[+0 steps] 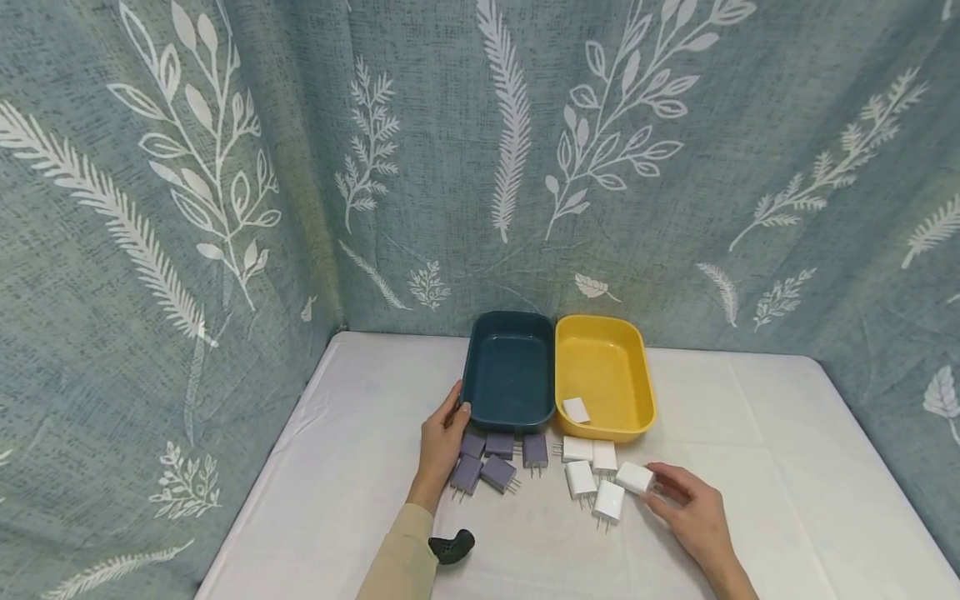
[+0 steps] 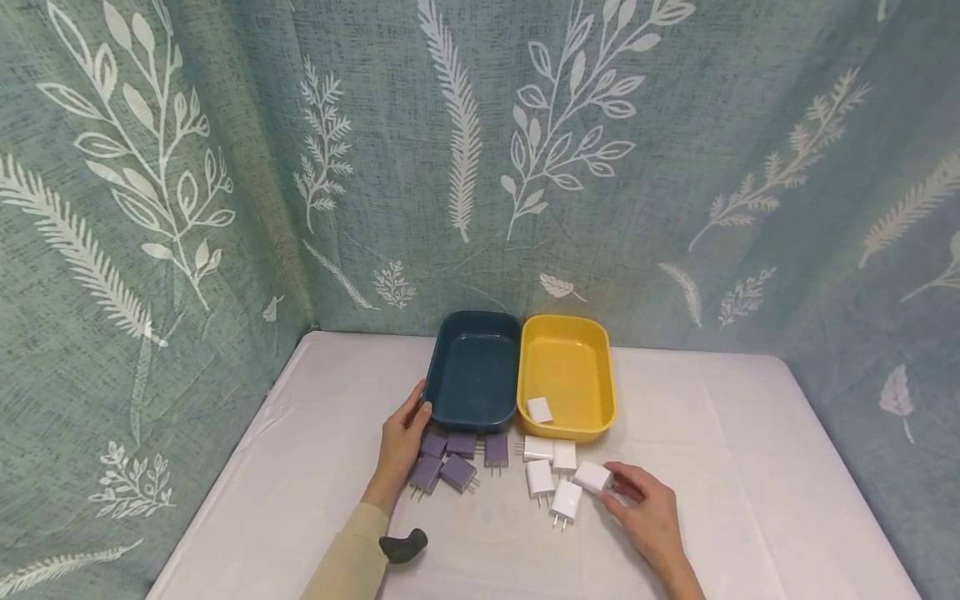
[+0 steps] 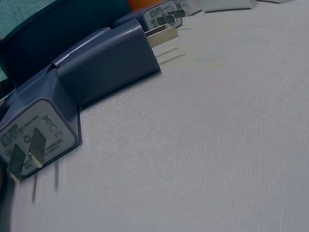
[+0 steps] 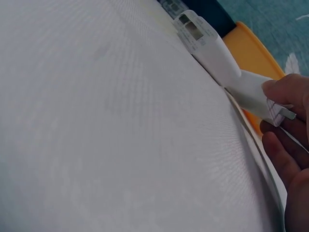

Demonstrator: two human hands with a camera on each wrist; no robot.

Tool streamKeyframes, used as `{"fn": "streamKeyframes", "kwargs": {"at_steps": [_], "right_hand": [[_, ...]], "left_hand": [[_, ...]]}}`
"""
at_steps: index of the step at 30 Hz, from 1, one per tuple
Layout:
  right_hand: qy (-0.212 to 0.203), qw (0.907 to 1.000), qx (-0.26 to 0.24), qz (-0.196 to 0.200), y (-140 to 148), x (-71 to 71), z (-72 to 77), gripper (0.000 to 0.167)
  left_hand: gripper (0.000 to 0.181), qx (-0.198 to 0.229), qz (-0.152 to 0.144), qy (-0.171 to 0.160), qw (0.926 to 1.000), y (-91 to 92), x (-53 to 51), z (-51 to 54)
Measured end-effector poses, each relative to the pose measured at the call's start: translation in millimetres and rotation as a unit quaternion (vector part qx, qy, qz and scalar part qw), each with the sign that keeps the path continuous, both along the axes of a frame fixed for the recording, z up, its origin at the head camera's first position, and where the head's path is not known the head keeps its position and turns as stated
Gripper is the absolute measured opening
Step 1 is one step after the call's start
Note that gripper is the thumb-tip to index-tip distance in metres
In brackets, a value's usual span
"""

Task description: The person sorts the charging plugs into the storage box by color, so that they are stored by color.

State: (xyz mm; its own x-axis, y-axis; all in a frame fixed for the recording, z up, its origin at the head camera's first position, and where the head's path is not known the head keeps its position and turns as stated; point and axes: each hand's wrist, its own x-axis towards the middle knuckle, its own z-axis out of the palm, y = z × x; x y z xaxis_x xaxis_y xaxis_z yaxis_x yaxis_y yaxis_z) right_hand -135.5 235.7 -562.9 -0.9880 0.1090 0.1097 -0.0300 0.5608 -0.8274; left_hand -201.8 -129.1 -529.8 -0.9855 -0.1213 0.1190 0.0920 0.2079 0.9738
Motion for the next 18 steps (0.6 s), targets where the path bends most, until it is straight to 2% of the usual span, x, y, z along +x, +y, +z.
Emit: {"fn": "streamKeyframes", "kwargs": {"at_steps": [10,18], "right_hand": [[0.028,0.9996,0.0,0.002,-2.1,-0.3,2.3,0.045],[0.035,0.9986,-0.038,0.01,-5.7,-4.3,8.2,0.043]], "left_hand": [[0.046,-0.007,0.004,-0.001,1.0,-0.6,1.2,2.0],[0.046,-0.003,0.007,0.0,1.0,0.7,1.0,3.1]]}}
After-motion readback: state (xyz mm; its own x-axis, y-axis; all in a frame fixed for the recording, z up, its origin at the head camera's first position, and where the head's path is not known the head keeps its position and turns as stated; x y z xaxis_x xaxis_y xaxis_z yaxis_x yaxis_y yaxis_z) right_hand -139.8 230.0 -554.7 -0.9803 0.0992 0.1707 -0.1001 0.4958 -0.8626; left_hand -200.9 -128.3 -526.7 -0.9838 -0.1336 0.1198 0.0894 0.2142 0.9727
